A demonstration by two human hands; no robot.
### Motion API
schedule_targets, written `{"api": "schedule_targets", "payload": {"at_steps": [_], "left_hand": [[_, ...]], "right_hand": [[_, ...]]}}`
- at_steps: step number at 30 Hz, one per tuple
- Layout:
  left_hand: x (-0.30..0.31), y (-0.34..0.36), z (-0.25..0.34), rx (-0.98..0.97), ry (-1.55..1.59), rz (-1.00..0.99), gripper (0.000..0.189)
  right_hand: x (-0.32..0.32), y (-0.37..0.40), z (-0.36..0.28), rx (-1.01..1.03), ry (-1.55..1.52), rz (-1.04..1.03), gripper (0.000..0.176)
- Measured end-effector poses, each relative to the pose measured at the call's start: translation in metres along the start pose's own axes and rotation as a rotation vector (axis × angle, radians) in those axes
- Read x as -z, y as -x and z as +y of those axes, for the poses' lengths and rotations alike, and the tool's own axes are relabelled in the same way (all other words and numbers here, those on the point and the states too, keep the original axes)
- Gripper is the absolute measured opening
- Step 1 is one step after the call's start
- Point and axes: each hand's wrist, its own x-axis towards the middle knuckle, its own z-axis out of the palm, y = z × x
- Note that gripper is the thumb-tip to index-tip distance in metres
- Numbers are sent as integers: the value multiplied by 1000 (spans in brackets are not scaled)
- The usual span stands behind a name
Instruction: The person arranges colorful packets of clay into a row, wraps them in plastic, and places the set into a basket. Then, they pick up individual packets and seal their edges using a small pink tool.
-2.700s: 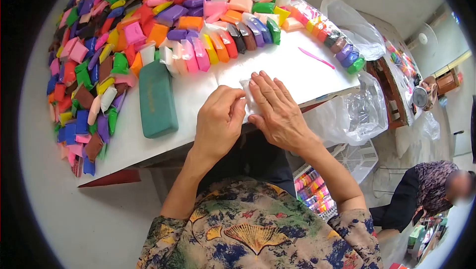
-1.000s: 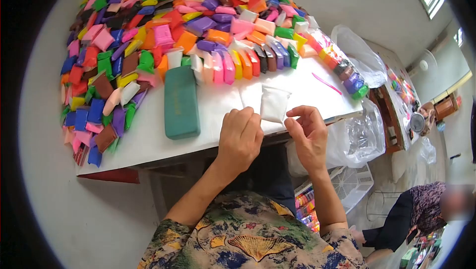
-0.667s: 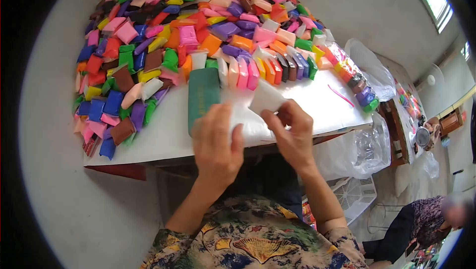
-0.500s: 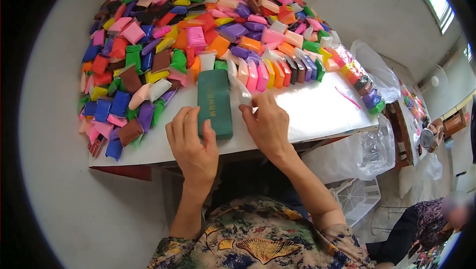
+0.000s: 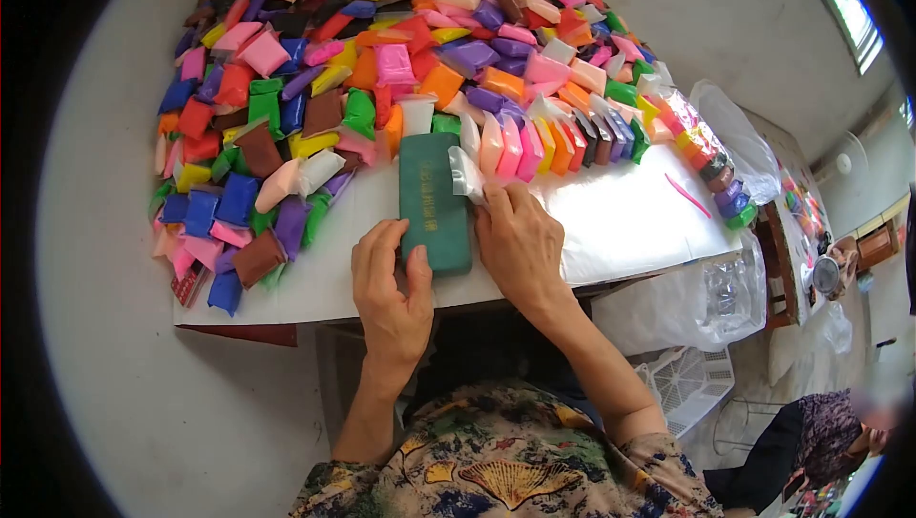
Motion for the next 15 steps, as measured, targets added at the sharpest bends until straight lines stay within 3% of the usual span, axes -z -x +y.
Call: {"api": "schedule_targets", "payload": {"at_steps": [10,13,15], "left_hand": [[8,-3,0,-23,-2,-31,27],[16,-7,5,74,86,-83,27],[21,-15,-1,-13,25,-62,25]], "right_hand": [[3,-2,0,-21,11,-22,27],[18,2,0,7,-71,-25,30],[23,11,7,-27,-139,-48,32]]}}
